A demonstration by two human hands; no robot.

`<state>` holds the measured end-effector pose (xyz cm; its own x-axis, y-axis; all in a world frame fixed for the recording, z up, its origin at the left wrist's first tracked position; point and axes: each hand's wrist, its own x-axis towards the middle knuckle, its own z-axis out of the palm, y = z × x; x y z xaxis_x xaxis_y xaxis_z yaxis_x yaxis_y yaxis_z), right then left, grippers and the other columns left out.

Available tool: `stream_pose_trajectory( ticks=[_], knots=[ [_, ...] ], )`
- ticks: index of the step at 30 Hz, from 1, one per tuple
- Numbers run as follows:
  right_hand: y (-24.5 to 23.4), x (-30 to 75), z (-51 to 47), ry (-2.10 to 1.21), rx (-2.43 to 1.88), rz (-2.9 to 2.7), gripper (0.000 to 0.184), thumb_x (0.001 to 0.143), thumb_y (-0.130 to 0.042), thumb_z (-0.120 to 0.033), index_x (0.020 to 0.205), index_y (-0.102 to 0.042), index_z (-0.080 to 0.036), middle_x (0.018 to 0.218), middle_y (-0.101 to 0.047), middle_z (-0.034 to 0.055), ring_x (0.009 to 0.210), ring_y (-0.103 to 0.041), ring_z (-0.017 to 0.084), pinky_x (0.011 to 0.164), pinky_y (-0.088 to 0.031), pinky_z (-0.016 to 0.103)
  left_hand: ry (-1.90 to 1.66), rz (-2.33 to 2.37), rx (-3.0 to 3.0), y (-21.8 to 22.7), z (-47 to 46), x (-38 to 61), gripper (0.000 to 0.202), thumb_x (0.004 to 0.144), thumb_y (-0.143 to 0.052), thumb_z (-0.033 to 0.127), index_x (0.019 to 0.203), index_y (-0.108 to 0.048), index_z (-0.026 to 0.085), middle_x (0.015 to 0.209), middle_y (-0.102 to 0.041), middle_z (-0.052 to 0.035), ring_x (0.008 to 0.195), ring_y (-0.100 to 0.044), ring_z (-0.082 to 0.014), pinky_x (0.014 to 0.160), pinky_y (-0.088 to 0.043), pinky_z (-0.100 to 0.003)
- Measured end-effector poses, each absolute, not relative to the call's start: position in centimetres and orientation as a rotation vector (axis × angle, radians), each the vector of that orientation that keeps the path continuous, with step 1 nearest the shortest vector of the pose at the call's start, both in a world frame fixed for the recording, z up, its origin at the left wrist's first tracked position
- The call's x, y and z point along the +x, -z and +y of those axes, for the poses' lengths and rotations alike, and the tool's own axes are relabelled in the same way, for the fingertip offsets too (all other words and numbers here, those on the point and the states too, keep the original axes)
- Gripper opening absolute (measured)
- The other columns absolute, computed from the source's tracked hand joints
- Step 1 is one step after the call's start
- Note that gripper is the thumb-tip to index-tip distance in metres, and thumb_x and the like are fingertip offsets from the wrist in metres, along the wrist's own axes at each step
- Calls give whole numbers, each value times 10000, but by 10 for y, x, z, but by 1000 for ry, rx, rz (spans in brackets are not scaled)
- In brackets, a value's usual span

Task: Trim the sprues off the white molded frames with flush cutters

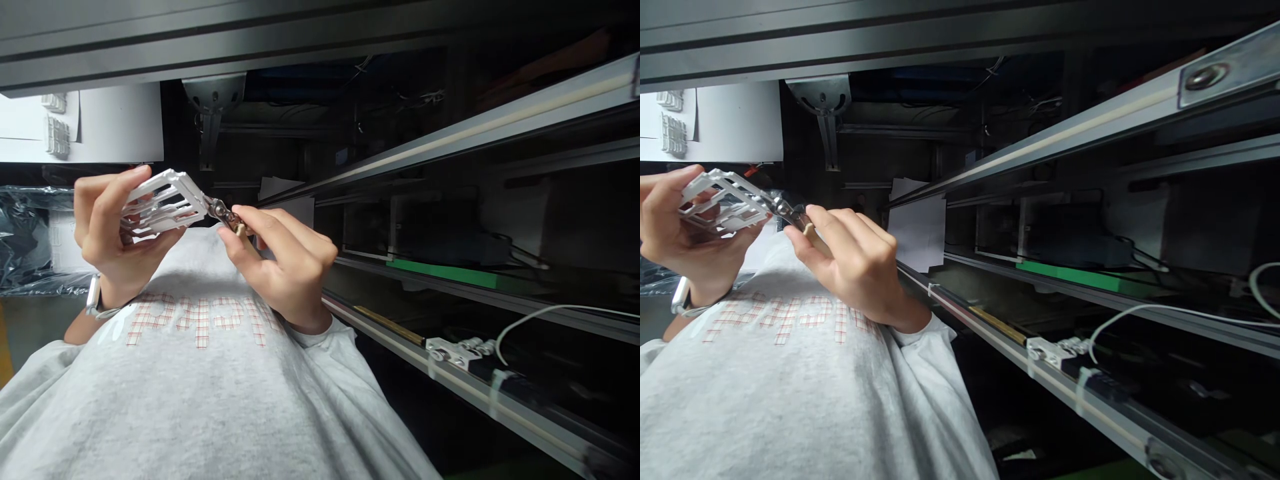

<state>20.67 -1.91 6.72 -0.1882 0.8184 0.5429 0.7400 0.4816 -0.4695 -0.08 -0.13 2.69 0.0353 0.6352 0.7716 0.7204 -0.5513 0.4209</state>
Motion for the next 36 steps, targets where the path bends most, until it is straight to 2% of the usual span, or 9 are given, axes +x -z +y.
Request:
stream_pose_trajectory(
  ticks=[4, 9, 12, 14, 17, 20, 23, 28, 36],
  knots=[
    [-63, 211, -19, -313, -1318, -1782, 214, 1000, -630, -402, 1010, -738, -217, 806, -763, 9, 628, -652, 121, 619, -586, 269, 1627, -1429, -2215, -27, -1, 2, 689, 785, -833, 503, 1388, -623, 244, 1036, -585, -52, 870, -605, -175, 703, -585, -344],
    [-61, 215, -18, -737, -1290, -1717, 411, 1068, -437, -503, 1133, -692, -188, 943, -759, 48, 829, -739, 155, 749, -637, 308, 1799, -1443, -2359, -28, -1, 7, 729, 760, -889, 514, 1377, -627, 226, 1031, -582, -52, 915, -586, -165, 652, -596, -271],
    [-61, 213, -17, -1011, -1198, -1603, 434, 1085, -378, -506, 1158, -666, -189, 953, -735, 38, 848, -718, 138, 766, -620, 288, 2049, -1437, -2493, -25, -2, 8, 778, 729, -913, 526, 1383, -639, 205, 1074, -610, -64, 965, -610, -169, 677, -589, -243],
    [-60, 209, -16, -1162, -1093, -1486, 400, 1078, -411, -503, 1121, -664, -196, 906, -703, 15, 797, -679, 116, 748, -598, 266, 2283, -1429, -2577, -22, -3, 10, 776, 696, -936, 508, 1357, -670, 202, 1077, -635, -66, 959, -638, -174, 701, -584, -241],
    [-57, 201, -14, -1376, -917, -1385, 384, 990, -586, -562, 1106, -650, -201, 829, -627, -18, 725, -618, 105, 691, -575, 254, 2544, -1508, -2713, -18, -5, 14, 698, 674, -953, 473, 1276, -726, 205, 1037, -673, -58, 890, -649, -158, 720, -558, -230],
    [-54, 195, -13, -1557, -809, -1333, 568, 834, -776, -589, 1221, -595, -216, 820, -576, -38, 687, -578, 104, 666, -589, 267, 2695, -1624, -2812, -17, -8, 18, 638, 710, -925, 487, 1264, -733, 235, 1015, -699, -46, 854, -663, -160, 751, -562, -252],
    [-53, 193, -13, -1621, -834, -1276, 692, 785, -837, -542, 1328, -530, -243, 893, -582, -33, 738, -608, 110, 753, -625, 300, 2769, -1679, -2883, -19, -11, 20, 621, 733, -921, 450, 1285, -719, 252, 1024, -707, -49, 896, -692, -192, 761, -577, -271],
    [-47, 194, -13, -1600, -819, -1308, 674, 805, -819, -547, 1333, -552, -225, 1062, -628, 17, 984, -677, 183, 888, -633, 352, 2735, -1852, -2890, -23, -12, 22, 517, 674, -956, 439, 1109, -764, 236, 917, -682, -29, 776, -655, -163, 708, -569, -280],
    [-42, 191, -11, -1594, -812, -1350, 639, 836, -785, -552, 1327, -544, -222, 1010, -622, 6, 995, -667, 191, 886, -610, 356, 2633, -2038, -2839, -24, -11, 19, 583, 557, -998, 489, 1035, -778, 238, 918, -659, -38, 795, -652, -194, 683, -556, -312]
  ],
)
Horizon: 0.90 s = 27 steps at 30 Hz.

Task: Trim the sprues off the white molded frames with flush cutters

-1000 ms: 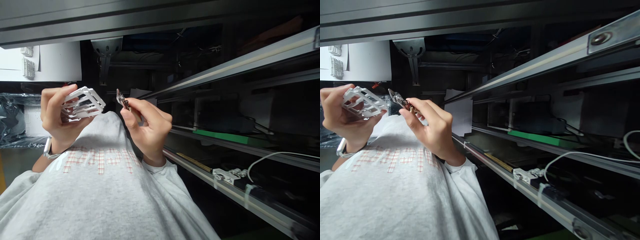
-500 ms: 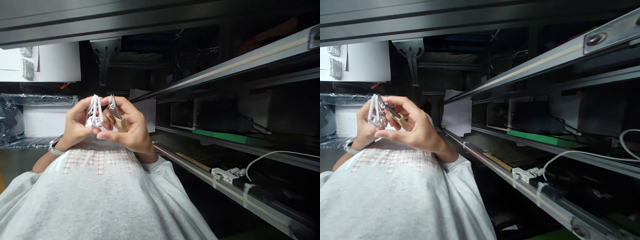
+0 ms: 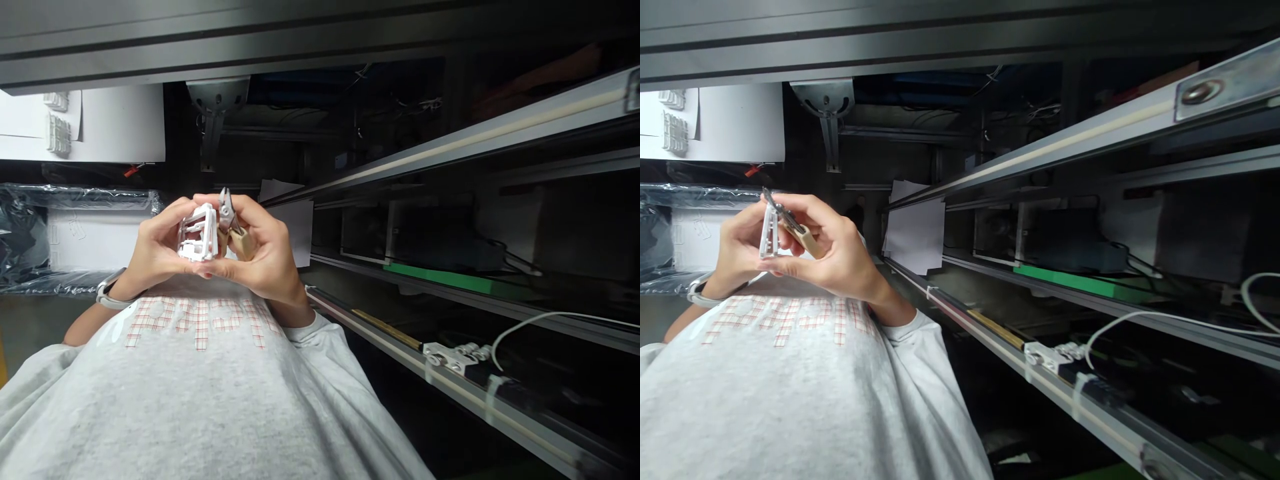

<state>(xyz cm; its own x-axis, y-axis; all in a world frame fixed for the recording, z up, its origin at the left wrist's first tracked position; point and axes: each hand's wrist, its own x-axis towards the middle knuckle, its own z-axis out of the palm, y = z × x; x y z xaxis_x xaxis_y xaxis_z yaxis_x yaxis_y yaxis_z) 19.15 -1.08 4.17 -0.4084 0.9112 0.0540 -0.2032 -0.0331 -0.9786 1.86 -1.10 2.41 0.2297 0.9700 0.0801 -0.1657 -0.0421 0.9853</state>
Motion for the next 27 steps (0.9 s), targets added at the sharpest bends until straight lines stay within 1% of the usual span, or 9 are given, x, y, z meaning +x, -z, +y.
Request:
stream_pose_trajectory(
  ticks=[3, 7, 12, 14, 17, 19, 21, 25, 27],
  knots=[
    [-43, 190, -8, -1609, -818, -1343, 647, 816, -798, -564, 1305, -552, -220, 1001, -617, 6, 975, -654, 184, 856, -601, 342, -1131, 906, 1254, -25, -10, 17, 590, 555, -998, 496, 1035, -780, 230, 908, -653, -42, 789, -639, -184, 666, -552, -293],
    [-46, 190, -2, -1689, -768, -1251, 619, 795, -814, -575, 1246, -589, -215, 943, -609, -16, 840, -624, 132, 759, -579, 291, -1140, 885, 1311, -22, -8, 14, 588, 583, -999, 451, 1088, -788, 236, 879, -652, -38, 778, -610, -170, 676, -545, -284],
    [-53, 192, 7, -1752, -771, -1157, 391, 800, -843, -473, 983, -636, -197, 805, -596, -55, 673, -561, 73, 648, -521, 219, -1151, 861, 1397, -14, -6, 11, 714, 592, -986, 489, 1244, -761, 305, 901, -664, -42, 774, -597, -172, 651, -515, -285],
    [-53, 192, 9, -1781, -788, -1138, 343, 847, -796, -484, 936, -635, -195, 741, -579, -62, 607, -536, 67, 581, -491, 209, -1131, 842, 1414, -11, -7, 9, 738, 584, -992, 479, 1263, -754, 315, 919, -672, -47, 801, -615, -184, 664, -518, -292],
    [-47, 191, 8, -1857, -780, -1069, 352, 928, -676, -545, 919, -618, -198, 690, -568, -58, 568, -545, 81, 519, -471, 213, -1076, 841, 1372, -10, -8, 6, 778, 586, -993, 476, 1301, -732, 313, 935, -671, -46, 796, -619, -184, 677, -521, -300],
    [-42, 189, 8, -1876, -737, -1044, 361, 950, -633, -559, 938, -611, -199, 697, -574, -53, 600, -580, 94, 538, -490, 220, -1065, 853, 1342, -11, -7, 4, 778, 589, -991, 480, 1302, -728, 311, 942, -675, -44, 776, -613, -176, 677, -518, -301],
    [-40, 189, 8, -1851, -695, -1071, 364, 924, -673, -550, 981, -615, -196, 732, -583, -51, 645, -599, 94, 590, -514, 225, -1071, 868, 1329, -12, -7, 4, 769, 572, -997, 484, 1275, -742, 306, 950, -684, -47, 784, -615, -181, 679, -521, -306],
    [-39, 190, 8, -1805, -710, -1209, 564, 727, -861, -561, 1087, -612, -204, 865, -597, -37, 760, -614, 107, 706, -560, 255, -1065, 882, 1286, -14, -6, 5, 753, 565, -995, 503, 1252, -756, 311, 948, -681, -55, 810, -622, -198, 661, -534, -309],
    [-39, 190, 7, -1774, -744, -1254, 649, 682, -891, -562, 1148, -601, -215, 920, -596, -23, 825, -623, 128, 749, -576, 279, -1066, 881, 1256, -15, -6, 6, 736, 602, -984, 485, 1279, -742, 326, 946, -670, -49, 791, -618, -185, 645, -531, -296]
  ],
)
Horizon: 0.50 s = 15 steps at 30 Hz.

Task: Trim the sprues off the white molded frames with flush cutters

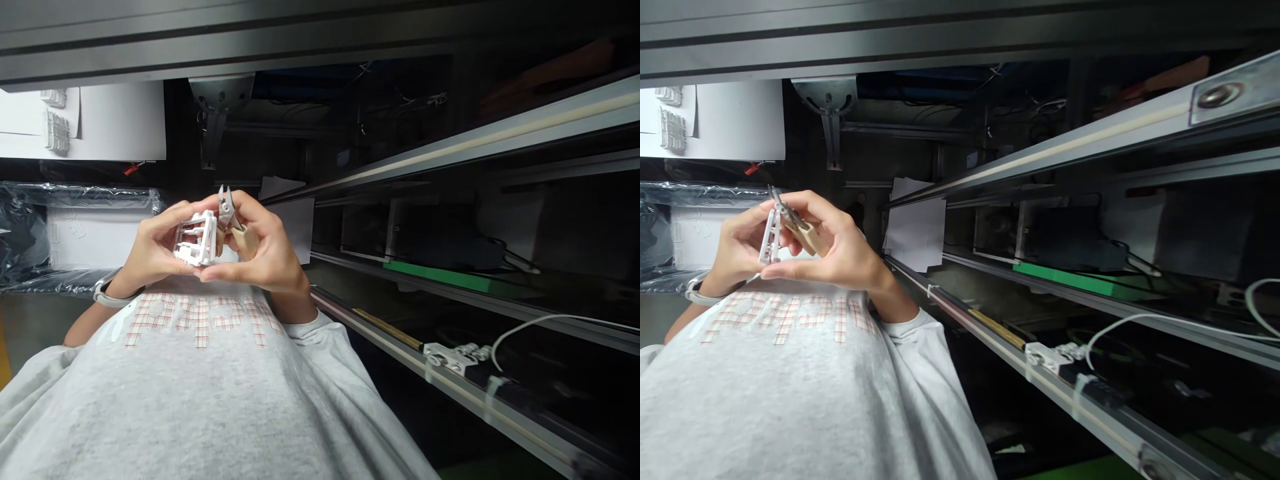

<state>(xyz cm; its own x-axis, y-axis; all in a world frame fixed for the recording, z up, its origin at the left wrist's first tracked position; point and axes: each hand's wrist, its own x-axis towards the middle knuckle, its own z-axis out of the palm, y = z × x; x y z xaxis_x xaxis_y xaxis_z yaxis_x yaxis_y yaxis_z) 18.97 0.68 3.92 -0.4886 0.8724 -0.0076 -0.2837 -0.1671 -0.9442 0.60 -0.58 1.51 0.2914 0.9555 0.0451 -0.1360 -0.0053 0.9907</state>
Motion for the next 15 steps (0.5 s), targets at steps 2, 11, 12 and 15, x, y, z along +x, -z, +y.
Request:
stream_pose_trajectory(
  ticks=[2, 11, 12, 15],
  knots=[
    [-38, 188, 6, -1722, -790, -1272, 659, 702, -878, -563, 1189, -596, -221, 950, -596, -12, 869, -628, 144, 783, -584, 302, -1073, 894, 1234, -15, -5, 7, 675, 617, -983, 456, 1235, -759, 304, 963, -669, -51, 790, -623, -179, 662, -540, -299],
    [-34, 186, 6, -1585, -898, -1316, 621, 685, -897, -558, 1137, -653, -208, 920, -624, -11, 876, -645, 171, 839, -594, 348, -1045, 874, 1181, -16, 1, 2, 730, 492, -1035, 434, 1148, -762, 264, 1157, -700, -94, 1018, -681, -266, 828, -615, -357],
    [-35, 186, 6, -1580, -899, -1323, 617, 688, -898, -551, 1139, -655, -206, 917, -627, -13, 860, -641, 164, 834, -594, 344, -1041, 875, 1172, -17, 1, 1, 755, 510, -1030, 432, 1192, -746, 275, 1182, -701, -96, 1036, -686, -270, 837, -618, -357],
    [-37, 185, 7, -1569, -870, -1333, 580, 718, -888, -528, 1140, -658, -204, 937, -637, -13, 854, -641, 152, 832, -593, 331, -1056, 876, 1173, -19, 0, 0, 637, 595, -1007, 367, 1169, -746, 274, 1120, -711, -74, 1006, -709, -252, 826, -616, -339]
  ],
)
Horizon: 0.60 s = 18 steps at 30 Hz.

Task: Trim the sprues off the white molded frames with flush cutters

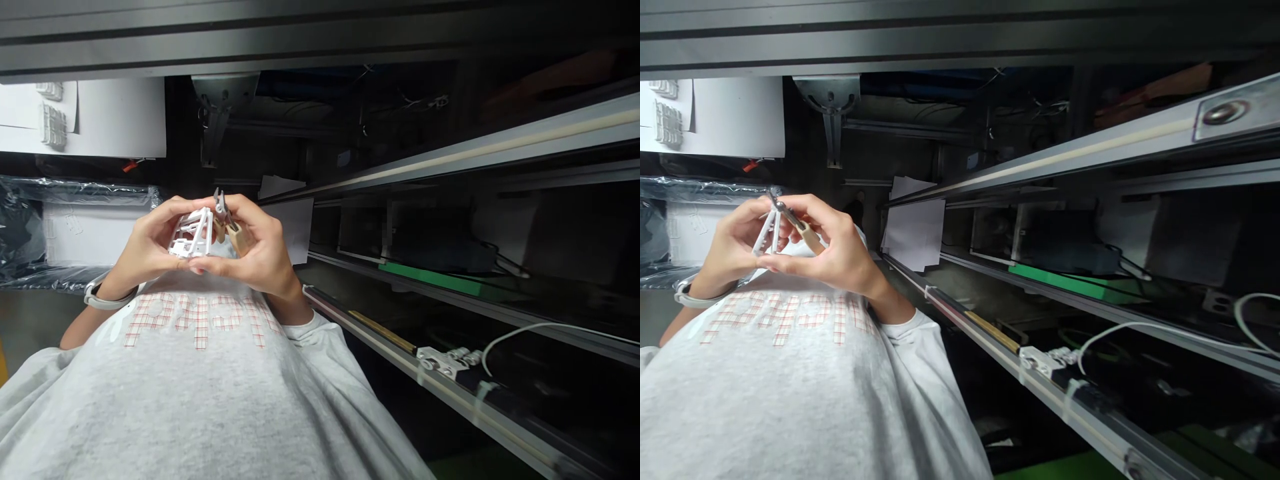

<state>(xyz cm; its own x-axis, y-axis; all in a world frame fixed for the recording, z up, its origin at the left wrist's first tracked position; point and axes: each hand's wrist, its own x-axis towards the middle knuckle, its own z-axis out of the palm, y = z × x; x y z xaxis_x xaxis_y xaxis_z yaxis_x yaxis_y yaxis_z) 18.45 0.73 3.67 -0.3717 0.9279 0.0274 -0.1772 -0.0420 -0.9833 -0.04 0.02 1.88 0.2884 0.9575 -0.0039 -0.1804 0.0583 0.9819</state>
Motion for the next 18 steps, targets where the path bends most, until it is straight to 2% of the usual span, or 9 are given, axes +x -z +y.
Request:
stream_pose_trajectory(
  ticks=[2, 5, 13, 15, 18],
  knots=[
    [-34, 183, 9, -1567, -881, -1342, 582, 730, -876, -538, 1161, -659, -213, 973, -643, -5, 897, -651, 164, 846, -593, 335, -1078, 885, 1194, -19, 0, -1, 597, 581, -1013, 352, 1110, -752, 253, 1048, -709, -60, 946, -711, -234, 793, -610, -325],
    [-28, 182, 11, -1583, -926, -1347, 656, 705, -876, -584, 1214, -657, -233, 1020, -650, 11, 965, -662, 198, 870, -594, 360, -1094, 957, 1226, -19, -1, 0, 639, 533, -1029, 368, 1083, -736, 227, 998, -699, -47, 852, -686, -196, 732, -589, -297],
    [-19, 172, 23, -1709, -915, -1334, 698, 625, -931, -551, 1181, -658, -228, 973, -668, 7, 902, -649, 184, 858, -589, 344, -1025, 1160, 1254, -14, -5, -3, 614, 582, -999, 445, 1046, -692, 183, 945, -679, -34, 786, -635, -157, 667, -533, -247],
    [-16, 166, 29, -1737, -884, -1338, 708, 607, -933, -560, 1165, -653, -226, 948, -667, 1, 871, -641, 175, 835, -589, 339, -1040, 1141, 1245, -12, -6, -9, 703, 562, -1012, 418, 1147, -683, 209, 1042, -693, -52, 885, -672, -187, 746, -576, -269],
    [-12, 158, 40, -1800, -828, -1318, 697, 581, -941, -567, 1112, -659, -215, 938, -671, 2, 850, -641, 169, 828, -590, 337, -1069, 1052, 1195, -13, -8, -23, 835, 587, -1009, 350, 1324, -624, 274, 1342, -644, -107, 1189, -664, -273, 953, -610, -348]
  ],
)
